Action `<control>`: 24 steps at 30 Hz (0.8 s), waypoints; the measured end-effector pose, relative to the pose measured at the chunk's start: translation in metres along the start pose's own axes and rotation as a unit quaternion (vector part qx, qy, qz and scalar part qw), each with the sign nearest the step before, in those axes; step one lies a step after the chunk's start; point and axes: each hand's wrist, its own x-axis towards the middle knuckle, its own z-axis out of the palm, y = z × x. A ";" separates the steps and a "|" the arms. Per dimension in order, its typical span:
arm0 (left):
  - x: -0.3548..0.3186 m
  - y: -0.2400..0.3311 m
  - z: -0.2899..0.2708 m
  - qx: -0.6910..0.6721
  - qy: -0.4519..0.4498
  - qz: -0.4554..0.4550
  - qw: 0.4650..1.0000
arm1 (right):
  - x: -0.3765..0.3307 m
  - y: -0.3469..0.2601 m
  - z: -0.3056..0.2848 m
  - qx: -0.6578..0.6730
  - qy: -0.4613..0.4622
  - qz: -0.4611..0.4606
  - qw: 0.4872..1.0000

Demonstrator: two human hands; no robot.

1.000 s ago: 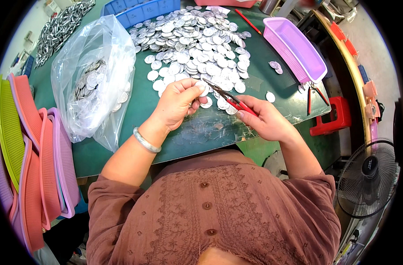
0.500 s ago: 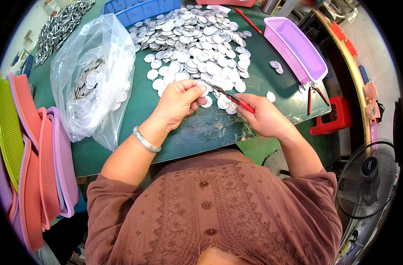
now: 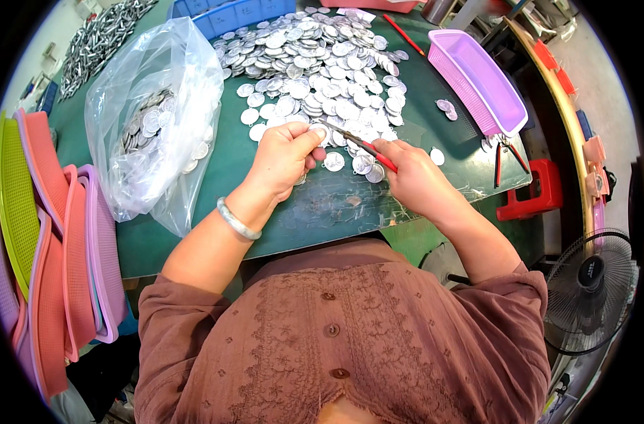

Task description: The person assembles small, round, silver-colored metal pieces by hand. They pick up individual discs from a large pile on a green table, attach small metal rings to them, and place the finished items into a clear plastic bag. The workspace includes various colored trays and a fan in the background.

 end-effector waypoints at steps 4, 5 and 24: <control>-0.001 0.001 0.002 -0.006 0.018 -0.002 1.000 | 0.000 0.000 0.002 -0.050 0.010 -0.005 0.999; -0.001 0.001 0.001 -0.005 0.011 -0.004 1.000 | 0.000 0.000 0.002 -0.058 0.011 -0.010 0.998; 0.003 0.001 -0.006 -0.191 -0.085 -0.029 0.977 | -0.104 0.122 -0.056 -0.224 0.209 0.300 0.903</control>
